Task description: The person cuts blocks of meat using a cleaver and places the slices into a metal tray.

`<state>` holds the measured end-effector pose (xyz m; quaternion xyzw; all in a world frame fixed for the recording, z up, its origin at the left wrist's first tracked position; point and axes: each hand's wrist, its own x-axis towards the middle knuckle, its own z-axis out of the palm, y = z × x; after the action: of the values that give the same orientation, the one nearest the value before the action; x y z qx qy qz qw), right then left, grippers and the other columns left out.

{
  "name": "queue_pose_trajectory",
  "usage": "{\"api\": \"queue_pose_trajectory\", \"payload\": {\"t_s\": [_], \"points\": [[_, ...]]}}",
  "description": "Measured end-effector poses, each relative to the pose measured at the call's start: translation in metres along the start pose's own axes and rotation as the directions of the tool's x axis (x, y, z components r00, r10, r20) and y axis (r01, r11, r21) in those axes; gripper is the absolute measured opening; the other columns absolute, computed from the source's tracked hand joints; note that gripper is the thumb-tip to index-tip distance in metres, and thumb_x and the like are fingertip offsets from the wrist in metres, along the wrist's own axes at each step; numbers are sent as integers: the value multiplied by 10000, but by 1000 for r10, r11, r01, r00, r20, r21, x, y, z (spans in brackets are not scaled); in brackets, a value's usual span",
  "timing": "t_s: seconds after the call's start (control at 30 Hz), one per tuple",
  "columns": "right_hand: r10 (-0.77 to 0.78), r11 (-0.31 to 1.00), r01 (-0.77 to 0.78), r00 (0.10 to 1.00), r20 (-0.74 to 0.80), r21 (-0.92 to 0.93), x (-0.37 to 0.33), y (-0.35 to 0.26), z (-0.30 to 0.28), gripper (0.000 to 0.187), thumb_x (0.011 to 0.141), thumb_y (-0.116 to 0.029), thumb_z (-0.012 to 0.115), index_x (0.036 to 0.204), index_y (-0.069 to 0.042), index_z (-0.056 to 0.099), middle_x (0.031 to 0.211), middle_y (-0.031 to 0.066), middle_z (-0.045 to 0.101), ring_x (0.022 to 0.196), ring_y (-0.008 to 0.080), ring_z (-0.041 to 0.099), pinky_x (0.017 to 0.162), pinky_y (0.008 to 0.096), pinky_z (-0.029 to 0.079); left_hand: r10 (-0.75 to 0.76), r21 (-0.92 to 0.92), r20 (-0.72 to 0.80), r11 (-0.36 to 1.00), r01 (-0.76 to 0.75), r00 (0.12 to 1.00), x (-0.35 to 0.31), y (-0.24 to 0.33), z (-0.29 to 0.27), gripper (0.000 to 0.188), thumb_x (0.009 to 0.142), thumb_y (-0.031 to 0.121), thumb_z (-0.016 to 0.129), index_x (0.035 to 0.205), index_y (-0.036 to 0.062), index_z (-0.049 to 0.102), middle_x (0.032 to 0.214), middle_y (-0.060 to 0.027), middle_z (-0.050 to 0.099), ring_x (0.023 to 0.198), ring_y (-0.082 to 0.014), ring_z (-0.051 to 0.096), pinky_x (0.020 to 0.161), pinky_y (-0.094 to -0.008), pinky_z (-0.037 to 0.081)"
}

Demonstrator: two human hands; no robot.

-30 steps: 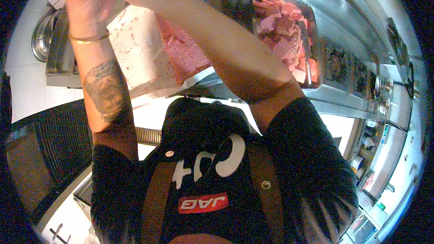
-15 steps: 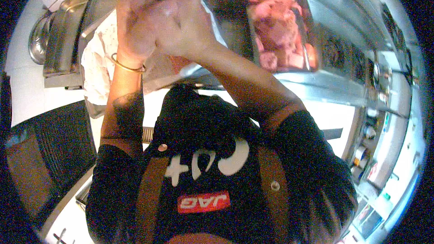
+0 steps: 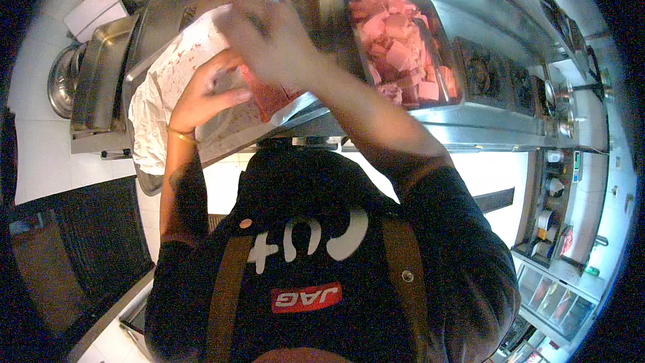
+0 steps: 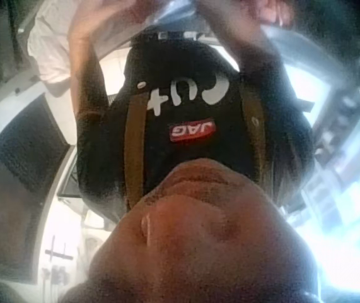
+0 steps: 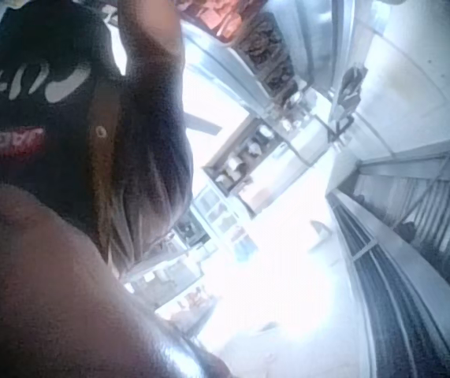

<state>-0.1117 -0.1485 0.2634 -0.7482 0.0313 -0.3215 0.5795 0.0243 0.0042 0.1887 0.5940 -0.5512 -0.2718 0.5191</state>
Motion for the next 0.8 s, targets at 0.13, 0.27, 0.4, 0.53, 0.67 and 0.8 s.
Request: {"api": "queue_pose_trajectory", "payload": {"t_s": [0.13, 0.27, 0.4, 0.53, 0.67, 0.8], "points": [[235, 972, -233, 971, -44, 38, 85, -2, 32, 284, 995, -181, 520, 879, 15, 689, 808, 91, 696, 807, 169, 648, 734, 337, 513, -18, 8, -228, 1000, 20, 973, 65, -17, -5, 534, 787, 217, 843, 1215, -9, 617, 1159, -138, 691, 1159, -252, 637, 984, -380, 500], [-47, 999, 47, 999, -8, -9, 97, 11, 41, 313, 1013, -209, 519, 868, 0, 701, 767, 93, 694, 741, 186, 656, 713, 338, 513, 97, 284, -257, 959, -21, 961, 99, -34, -15, 465, 788, 132, 784, 1194, -25, 620, 1126, -176, 699, 1095, -288, 655, 927, -376, 524], [-30, 993, 36, 998, -53, 113, 115, 27, 33, 310, 1014, -197, 531, 817, -4, 673, 740, 76, 696, 678, 132, 614, 639, 314, 495, 251, 279, -294, 946, -169, 922, 118, -42, -1, 387, 804, 62, 708, 1170, -35, 628, 1139, -193, 700, 1071, -307, 656, 917, -374, 518], [63, 992, -58, 997, -39, 115, 140, 22, 25, 333, 1005, -202, 552, 744, -14, 640, 702, 63, 684, 658, 111, 602, 624, 286, 481, 257, 203, -354, 960, -194, 899, 135, -51, -8, 333, 831, 16, 658, 1158, -38, 627, 1138, -170, 701, 1071, -296, 655, 910, -382, 516], [-29, 1000, 29, 994, -106, -2, 195, 93, 35, 378, 1004, -245, 589, 709, -12, 629, 651, 61, 650, 627, 115, 583, 593, 313, 461, -257, -401, -417, 913, 77, 872, 169, -68, -14, 297, 948, 17, 561, 1237, -33, 608, 1184, -143, 679, 1076, -270, 647, 927, -379, 532], [-188, 964, 174, 981, -56, -200, 173, 68, 51, 416, 1018, -281, 564, 733, 14, 639, 595, 55, 581, 571, 149, 547, 542, 337, 425, 187, 527, -491, 842, 119, 851, 149, -109, -24, 217, 931, 98, 656, 1108, -25, 636, 1012, -130, 700, 999, -307, 658, 907, -428, 522]]}}
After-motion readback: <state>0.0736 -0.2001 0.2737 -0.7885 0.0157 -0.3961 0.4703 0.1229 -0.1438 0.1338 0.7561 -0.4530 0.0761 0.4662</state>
